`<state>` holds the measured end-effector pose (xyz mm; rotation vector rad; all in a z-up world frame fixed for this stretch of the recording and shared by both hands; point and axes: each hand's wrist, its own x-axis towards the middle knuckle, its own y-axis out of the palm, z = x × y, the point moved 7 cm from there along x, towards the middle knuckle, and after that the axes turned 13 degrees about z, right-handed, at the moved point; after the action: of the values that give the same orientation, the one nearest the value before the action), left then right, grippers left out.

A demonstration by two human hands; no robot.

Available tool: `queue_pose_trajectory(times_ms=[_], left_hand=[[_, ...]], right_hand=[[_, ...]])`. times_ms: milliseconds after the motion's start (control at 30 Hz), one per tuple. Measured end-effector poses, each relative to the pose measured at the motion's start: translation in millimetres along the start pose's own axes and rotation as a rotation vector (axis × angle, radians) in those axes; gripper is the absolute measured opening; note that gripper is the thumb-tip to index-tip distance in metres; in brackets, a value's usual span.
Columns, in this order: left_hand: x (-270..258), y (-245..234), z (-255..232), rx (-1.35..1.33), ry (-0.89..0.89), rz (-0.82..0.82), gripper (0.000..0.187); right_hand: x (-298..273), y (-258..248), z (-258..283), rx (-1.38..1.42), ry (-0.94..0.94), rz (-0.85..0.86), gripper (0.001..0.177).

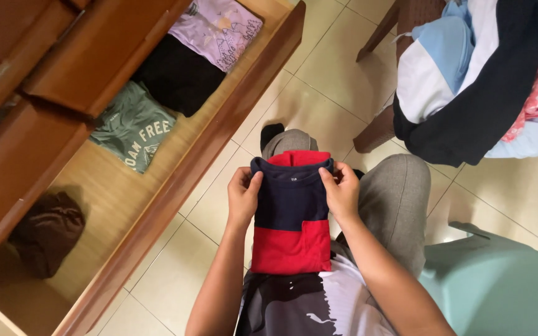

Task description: The person folds a red and navy t-shirt and places it in an open drawer. Then the person folds a white sleeveless top and places it in the same drawer.

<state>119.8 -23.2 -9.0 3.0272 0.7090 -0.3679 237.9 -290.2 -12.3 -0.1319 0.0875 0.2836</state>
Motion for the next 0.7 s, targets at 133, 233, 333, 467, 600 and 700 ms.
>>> queue_pose_trajectory(times_ms=[133, 233, 333, 467, 600, 700], left_hand=[[-10.7, 1.2, -17.3, 0.009, 0.169, -0.033, 0.010], [-17.9, 3.2, -29.1, 0.011, 0.231, -0.083, 0.011], [-26.2, 2.6, -35.2, 0.008, 0.278, -0.126, 0.013], [-20.0, 3.4, -42.8, 0.075, 0.307, -0.150, 0.014], [15.0, -3.1, 28.1, 0.339, -0.103, -0.067, 0.031], [2.8, 8.1, 17.4, 0.269, -0.352, 0.108, 0.056]], right_hand=[[-6.1, 1.7, 32.4, -0.175, -0.214, -0.095, 0.019], [-13.1, 2.9, 72.7, -0.280, -0.420, -0.162, 0.019], [-19.5, 4.8, 98.5, -0.325, -0.545, -0.190, 0.021], [-6.9, 10.8, 99.3, -0.386, -0.559, -0.161, 0.026], [13.0, 10.6, 38.0, -0.367, -0.302, -0.095, 0.028], [4.8, 6.5, 10.7, -0.233, 0.087, 0.049, 0.050]])
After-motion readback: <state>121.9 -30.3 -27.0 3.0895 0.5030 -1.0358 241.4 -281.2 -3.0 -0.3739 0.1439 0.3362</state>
